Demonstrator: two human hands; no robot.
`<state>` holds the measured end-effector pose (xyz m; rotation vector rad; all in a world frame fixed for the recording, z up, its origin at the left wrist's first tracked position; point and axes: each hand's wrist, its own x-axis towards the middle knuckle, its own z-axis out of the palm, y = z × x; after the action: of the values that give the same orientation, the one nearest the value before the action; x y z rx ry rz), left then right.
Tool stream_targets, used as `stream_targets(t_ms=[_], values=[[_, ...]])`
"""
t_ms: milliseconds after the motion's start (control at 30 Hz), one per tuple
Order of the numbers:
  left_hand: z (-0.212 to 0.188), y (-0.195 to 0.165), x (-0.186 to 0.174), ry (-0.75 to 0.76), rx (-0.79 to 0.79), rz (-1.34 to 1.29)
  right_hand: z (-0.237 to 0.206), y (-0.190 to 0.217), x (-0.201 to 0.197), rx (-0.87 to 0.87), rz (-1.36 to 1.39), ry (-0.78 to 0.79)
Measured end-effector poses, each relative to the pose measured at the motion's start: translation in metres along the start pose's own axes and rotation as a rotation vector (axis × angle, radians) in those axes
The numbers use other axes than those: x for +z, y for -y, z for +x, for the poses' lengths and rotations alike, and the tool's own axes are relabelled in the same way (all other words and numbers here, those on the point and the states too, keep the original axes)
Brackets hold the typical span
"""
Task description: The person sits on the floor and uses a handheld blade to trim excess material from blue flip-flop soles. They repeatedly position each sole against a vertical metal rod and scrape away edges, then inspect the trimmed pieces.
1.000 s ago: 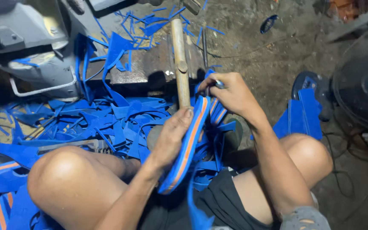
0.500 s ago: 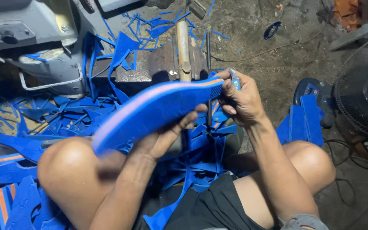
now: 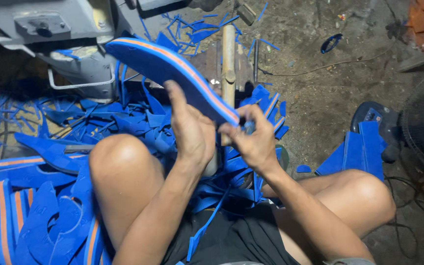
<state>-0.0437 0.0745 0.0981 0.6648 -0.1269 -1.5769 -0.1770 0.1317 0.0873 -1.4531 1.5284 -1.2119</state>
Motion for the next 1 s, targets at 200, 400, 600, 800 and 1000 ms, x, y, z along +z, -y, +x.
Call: stream_targets(t_ms=[200, 400, 600, 800, 1000], values=[[0.022, -0.002, -0.011, -0.155, 0.012, 0.285, -0.003, 0.021, -0.013, -0.664, -0.538, 0.243], [0.015, 0.014, -0.019, -0.009, 0.036, 0.222, -0.008, 0.022, -0.009, -0.649, -0.634, 0.258], [0.011, 0.015, -0.017, -0.03, 0.101, 0.369, -0.009, 0.021, -0.005, -0.645, -0.767, 0.211], [0.004, 0.024, -0.019, 0.01, 0.066, 0.531, -0.002, 0.012, -0.008, -0.642, -0.77, 0.208], [-0.001, 0.032, -0.021, 0.073, -0.085, 0.497, 0.009, 0.01, -0.019, -0.625, -0.843, 0.119]])
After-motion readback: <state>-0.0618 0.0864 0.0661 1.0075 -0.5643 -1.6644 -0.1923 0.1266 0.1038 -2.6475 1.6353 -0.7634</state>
